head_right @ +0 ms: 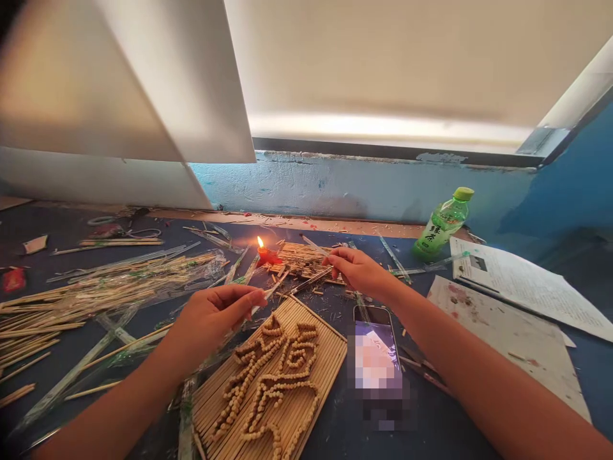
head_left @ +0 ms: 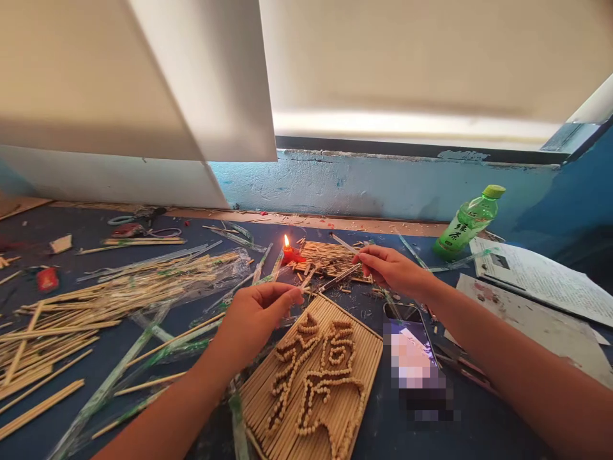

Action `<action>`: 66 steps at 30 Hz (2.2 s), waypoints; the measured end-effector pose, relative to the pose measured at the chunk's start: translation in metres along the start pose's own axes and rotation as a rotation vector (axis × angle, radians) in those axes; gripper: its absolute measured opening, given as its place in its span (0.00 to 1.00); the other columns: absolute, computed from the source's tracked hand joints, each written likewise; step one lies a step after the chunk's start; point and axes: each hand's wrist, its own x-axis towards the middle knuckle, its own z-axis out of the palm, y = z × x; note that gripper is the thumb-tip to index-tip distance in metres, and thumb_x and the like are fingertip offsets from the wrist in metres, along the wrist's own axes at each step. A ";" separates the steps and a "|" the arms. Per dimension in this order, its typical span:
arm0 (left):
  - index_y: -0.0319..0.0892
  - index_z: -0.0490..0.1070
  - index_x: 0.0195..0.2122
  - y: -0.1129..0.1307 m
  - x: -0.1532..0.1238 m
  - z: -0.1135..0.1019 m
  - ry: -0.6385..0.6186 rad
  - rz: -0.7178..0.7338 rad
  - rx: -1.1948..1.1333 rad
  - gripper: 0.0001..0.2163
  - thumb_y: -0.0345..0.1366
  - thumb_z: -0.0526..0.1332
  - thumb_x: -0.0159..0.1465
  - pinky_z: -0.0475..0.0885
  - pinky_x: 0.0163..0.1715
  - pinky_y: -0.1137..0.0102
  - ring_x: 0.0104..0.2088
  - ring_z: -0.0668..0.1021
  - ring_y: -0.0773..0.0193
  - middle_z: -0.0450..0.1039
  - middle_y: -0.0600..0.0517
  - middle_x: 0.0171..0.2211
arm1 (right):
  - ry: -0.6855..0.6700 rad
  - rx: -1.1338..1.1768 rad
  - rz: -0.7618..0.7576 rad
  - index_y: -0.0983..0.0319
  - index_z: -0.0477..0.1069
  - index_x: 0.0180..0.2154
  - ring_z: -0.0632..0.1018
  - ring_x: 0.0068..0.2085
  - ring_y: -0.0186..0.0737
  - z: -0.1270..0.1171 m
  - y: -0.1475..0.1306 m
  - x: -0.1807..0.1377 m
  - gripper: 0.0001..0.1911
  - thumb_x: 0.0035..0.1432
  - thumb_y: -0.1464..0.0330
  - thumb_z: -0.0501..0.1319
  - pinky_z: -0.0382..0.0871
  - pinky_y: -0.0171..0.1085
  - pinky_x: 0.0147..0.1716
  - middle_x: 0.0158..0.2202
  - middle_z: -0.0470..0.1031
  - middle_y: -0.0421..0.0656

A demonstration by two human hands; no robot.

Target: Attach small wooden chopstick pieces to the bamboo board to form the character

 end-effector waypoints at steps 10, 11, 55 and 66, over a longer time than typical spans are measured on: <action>0.40 0.83 0.31 0.007 0.023 0.010 -0.056 -0.093 -0.425 0.12 0.45 0.73 0.55 0.62 0.22 0.76 0.25 0.68 0.71 0.78 0.46 0.33 | 0.027 -0.154 -0.205 0.60 0.71 0.43 0.63 0.28 0.33 -0.004 -0.005 -0.028 0.14 0.68 0.57 0.55 0.57 0.36 0.26 0.28 0.64 0.37; 0.40 0.83 0.31 0.006 0.025 0.012 -0.054 -0.101 -0.456 0.12 0.44 0.73 0.55 0.62 0.22 0.76 0.26 0.68 0.71 0.78 0.46 0.34 | 0.026 -0.172 -0.217 0.60 0.71 0.43 0.63 0.28 0.33 -0.003 -0.006 -0.029 0.14 0.69 0.57 0.55 0.57 0.36 0.26 0.28 0.64 0.37; 0.45 0.81 0.35 -0.010 0.027 0.010 -0.113 0.009 -0.279 0.08 0.41 0.73 0.56 0.64 0.25 0.74 0.24 0.69 0.70 0.79 0.51 0.32 | 0.432 -0.709 -0.176 0.60 0.82 0.37 0.74 0.37 0.48 -0.028 0.039 -0.004 0.15 0.61 0.60 0.59 0.65 0.45 0.38 0.35 0.77 0.49; 0.46 0.81 0.34 0.022 -0.007 0.003 -0.160 0.127 -0.043 0.07 0.39 0.72 0.56 0.71 0.28 0.71 0.29 0.77 0.63 0.79 0.50 0.30 | 0.357 -0.803 -0.136 0.63 0.77 0.39 0.75 0.31 0.40 -0.024 0.043 -0.001 0.09 0.60 0.66 0.62 0.66 0.39 0.33 0.30 0.77 0.44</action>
